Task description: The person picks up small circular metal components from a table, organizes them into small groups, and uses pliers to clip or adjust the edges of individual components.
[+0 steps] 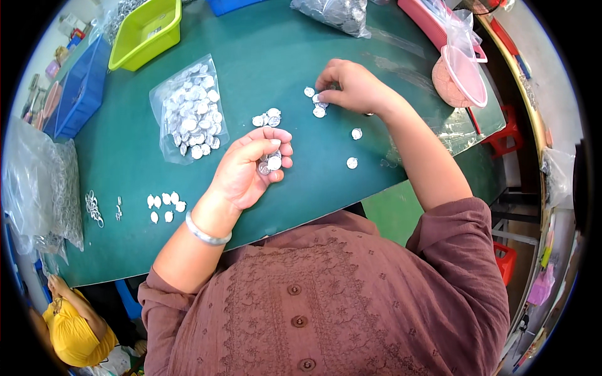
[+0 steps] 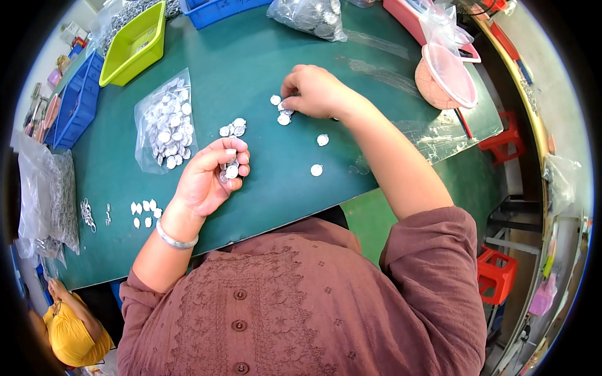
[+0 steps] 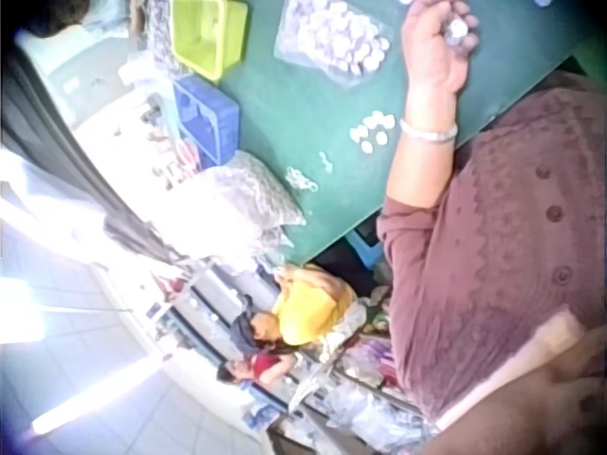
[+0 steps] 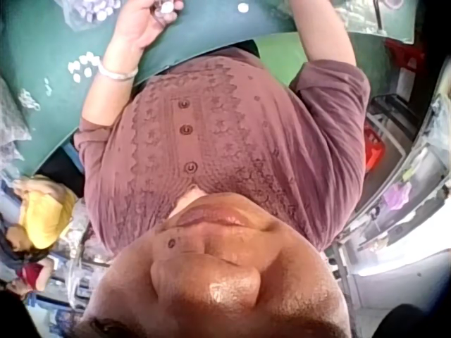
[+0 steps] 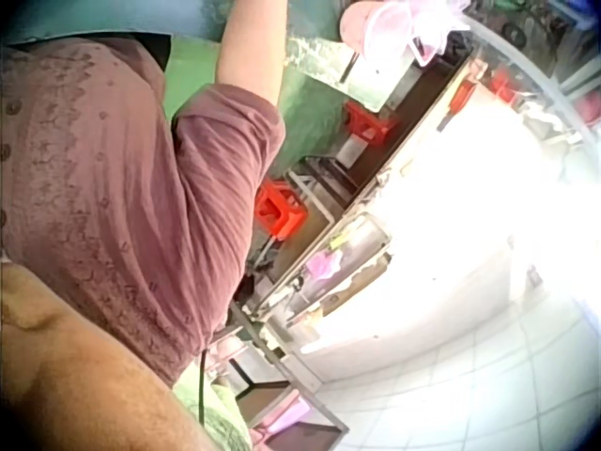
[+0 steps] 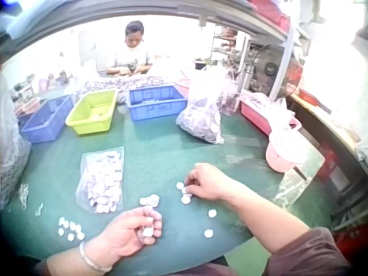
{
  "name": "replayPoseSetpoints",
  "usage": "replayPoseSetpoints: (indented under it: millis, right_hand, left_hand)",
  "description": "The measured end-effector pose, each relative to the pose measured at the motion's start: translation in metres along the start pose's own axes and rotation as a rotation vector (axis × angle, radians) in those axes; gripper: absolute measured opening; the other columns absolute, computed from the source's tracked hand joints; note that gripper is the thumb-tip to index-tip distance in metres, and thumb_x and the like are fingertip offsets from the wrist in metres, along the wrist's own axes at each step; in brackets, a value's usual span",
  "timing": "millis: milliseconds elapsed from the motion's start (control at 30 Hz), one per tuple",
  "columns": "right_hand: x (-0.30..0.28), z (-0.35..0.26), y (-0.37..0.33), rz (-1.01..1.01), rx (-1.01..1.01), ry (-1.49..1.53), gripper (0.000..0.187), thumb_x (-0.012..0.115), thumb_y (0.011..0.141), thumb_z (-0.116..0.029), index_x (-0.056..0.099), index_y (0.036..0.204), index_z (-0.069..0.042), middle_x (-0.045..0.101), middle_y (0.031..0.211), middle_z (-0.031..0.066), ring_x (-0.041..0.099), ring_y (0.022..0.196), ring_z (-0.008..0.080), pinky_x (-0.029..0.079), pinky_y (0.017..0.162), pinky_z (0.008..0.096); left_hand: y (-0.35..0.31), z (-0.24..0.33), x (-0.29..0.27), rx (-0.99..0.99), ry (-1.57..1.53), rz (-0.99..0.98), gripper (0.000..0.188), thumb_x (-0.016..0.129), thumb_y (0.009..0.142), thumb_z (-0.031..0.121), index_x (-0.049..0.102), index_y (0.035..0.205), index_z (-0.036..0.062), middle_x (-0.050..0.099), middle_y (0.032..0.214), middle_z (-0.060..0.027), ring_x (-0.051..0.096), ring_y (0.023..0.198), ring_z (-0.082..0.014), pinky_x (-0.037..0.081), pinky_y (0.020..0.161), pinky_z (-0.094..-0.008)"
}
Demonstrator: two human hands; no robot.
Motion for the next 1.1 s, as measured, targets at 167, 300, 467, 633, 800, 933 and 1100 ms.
replayPoseSetpoints:
  millis: [167, 300, 467, 633, 800, 933, 1100]
  right_hand:
    - [0.003, -0.009, -0.003, 0.002, -0.038, -0.057, 0.013, 0.064, 0.071, -0.011, 0.062, 0.081, -0.002, 0.055, 0.083, 0.0086, 0.054, 0.079, 0.0231, 0.044, 0.068, 0.0314]
    - [-0.004, -0.045, -0.018, 0.102, -0.198, 0.193, 0.010, 0.064, 0.070, -0.003, 0.061, 0.080, -0.003, 0.055, 0.077, 0.0075, 0.054, 0.072, 0.0221, 0.044, 0.064, 0.0300]
    - [-0.001, -0.103, -0.051, 0.230, -0.539, 0.170, 0.013, 0.065, 0.067, -0.001, 0.061, 0.078, -0.006, 0.057, 0.075, 0.0056, 0.055, 0.074, 0.0245, 0.045, 0.063, 0.0322]
    - [0.001, -0.093, -0.053, 0.236, -0.391, 0.365, 0.015, 0.064, 0.071, -0.001, 0.061, 0.086, -0.003, 0.059, 0.077, 0.0056, 0.056, 0.071, 0.0163, 0.045, 0.062, 0.0274]
    - [0.015, -0.069, -0.048, 0.076, -0.115, 0.580, 0.012, 0.062, 0.077, -0.006, 0.061, 0.088, -0.001, 0.061, 0.077, 0.0044, 0.056, 0.070, 0.0109, 0.045, 0.064, 0.0240]
    - [0.018, -0.076, -0.049, 0.069, -0.168, 0.563, 0.010, 0.061, 0.078, -0.006, 0.061, 0.086, 0.000, 0.060, 0.075, 0.0032, 0.056, 0.070, 0.0104, 0.045, 0.063, 0.0248]
    - [0.009, -0.098, -0.054, 0.164, -0.432, 0.378, 0.008, 0.061, 0.076, -0.006, 0.062, 0.082, -0.001, 0.060, 0.076, 0.0072, 0.058, 0.069, 0.0167, 0.046, 0.063, 0.0282]
  left_hand:
    - [-0.001, 0.000, 0.002, 0.001, 0.042, 0.001, 0.015, 0.051, 0.082, 0.010, 0.053, 0.094, 0.0013, 0.054, 0.081, -0.0061, 0.053, 0.069, -0.0142, 0.041, 0.049, -0.0204]
    - [-0.004, 0.002, 0.002, 0.007, 0.053, 0.057, 0.018, 0.052, 0.085, 0.016, 0.053, 0.095, 0.0017, 0.055, 0.079, -0.0046, 0.053, 0.067, -0.0129, 0.041, 0.049, -0.0201]
    - [-0.003, -0.002, 0.002, 0.000, 0.070, 0.067, 0.015, 0.053, 0.086, 0.018, 0.054, 0.092, 0.0052, 0.056, 0.076, -0.0031, 0.053, 0.063, -0.0114, 0.039, 0.048, -0.0196]
    - [-0.004, 0.000, 0.006, 0.032, 0.099, 0.035, 0.008, 0.057, 0.083, 0.013, 0.055, 0.088, 0.0082, 0.056, 0.075, -0.0024, 0.053, 0.063, -0.0105, 0.038, 0.048, -0.0199]
    - [-0.005, 0.007, 0.002, 0.109, 0.146, 0.124, 0.008, 0.059, 0.083, 0.014, 0.056, 0.089, 0.0101, 0.057, 0.076, -0.0010, 0.054, 0.065, -0.0098, 0.038, 0.049, -0.0197]
    - [-0.004, 0.005, 0.001, 0.108, 0.146, 0.077, 0.014, 0.062, 0.081, 0.015, 0.056, 0.091, 0.0078, 0.059, 0.080, -0.0022, 0.056, 0.068, -0.0103, 0.042, 0.052, -0.0214]
    - [-0.007, 0.007, 0.012, 0.074, 0.031, 0.060, 0.012, 0.054, 0.085, 0.017, 0.054, 0.092, 0.0078, 0.058, 0.081, -0.0038, 0.055, 0.067, -0.0123, 0.040, 0.050, -0.0209]
Point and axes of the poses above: each hand's wrist, its own y-axis towards the middle knuckle, its own x-axis out of the palm, z = x × y, the point moved 10 cm from there along y, towards the middle knuckle
